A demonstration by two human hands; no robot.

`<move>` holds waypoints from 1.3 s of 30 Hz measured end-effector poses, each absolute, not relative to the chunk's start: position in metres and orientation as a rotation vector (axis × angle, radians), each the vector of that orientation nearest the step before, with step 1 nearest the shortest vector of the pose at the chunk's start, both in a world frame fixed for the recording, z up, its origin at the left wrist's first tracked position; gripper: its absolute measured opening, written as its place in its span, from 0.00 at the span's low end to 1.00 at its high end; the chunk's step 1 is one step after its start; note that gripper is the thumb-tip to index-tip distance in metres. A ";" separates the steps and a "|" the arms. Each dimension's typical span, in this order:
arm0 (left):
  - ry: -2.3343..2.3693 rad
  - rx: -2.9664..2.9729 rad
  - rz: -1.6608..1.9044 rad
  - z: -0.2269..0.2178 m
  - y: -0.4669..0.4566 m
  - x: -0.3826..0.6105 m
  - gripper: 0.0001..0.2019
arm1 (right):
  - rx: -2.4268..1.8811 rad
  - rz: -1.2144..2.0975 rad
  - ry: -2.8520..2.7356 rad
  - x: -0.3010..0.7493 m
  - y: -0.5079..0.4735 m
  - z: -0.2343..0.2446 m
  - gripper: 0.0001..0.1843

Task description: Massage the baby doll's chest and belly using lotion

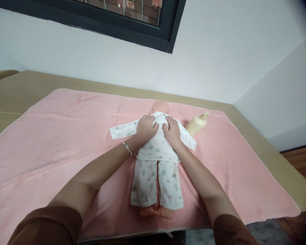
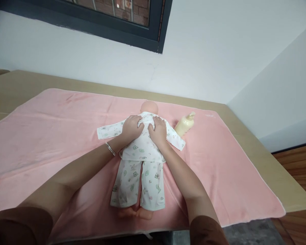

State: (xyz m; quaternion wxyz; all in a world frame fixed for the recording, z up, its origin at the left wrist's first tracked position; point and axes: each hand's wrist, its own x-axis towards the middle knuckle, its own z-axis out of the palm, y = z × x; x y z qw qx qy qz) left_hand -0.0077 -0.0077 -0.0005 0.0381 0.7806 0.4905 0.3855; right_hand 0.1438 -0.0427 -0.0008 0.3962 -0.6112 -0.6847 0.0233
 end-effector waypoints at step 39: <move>1.443 2.351 1.235 -0.006 -0.006 -0.010 0.18 | -1.473 0.032 -1.856 0.156 -0.035 -0.008 0.30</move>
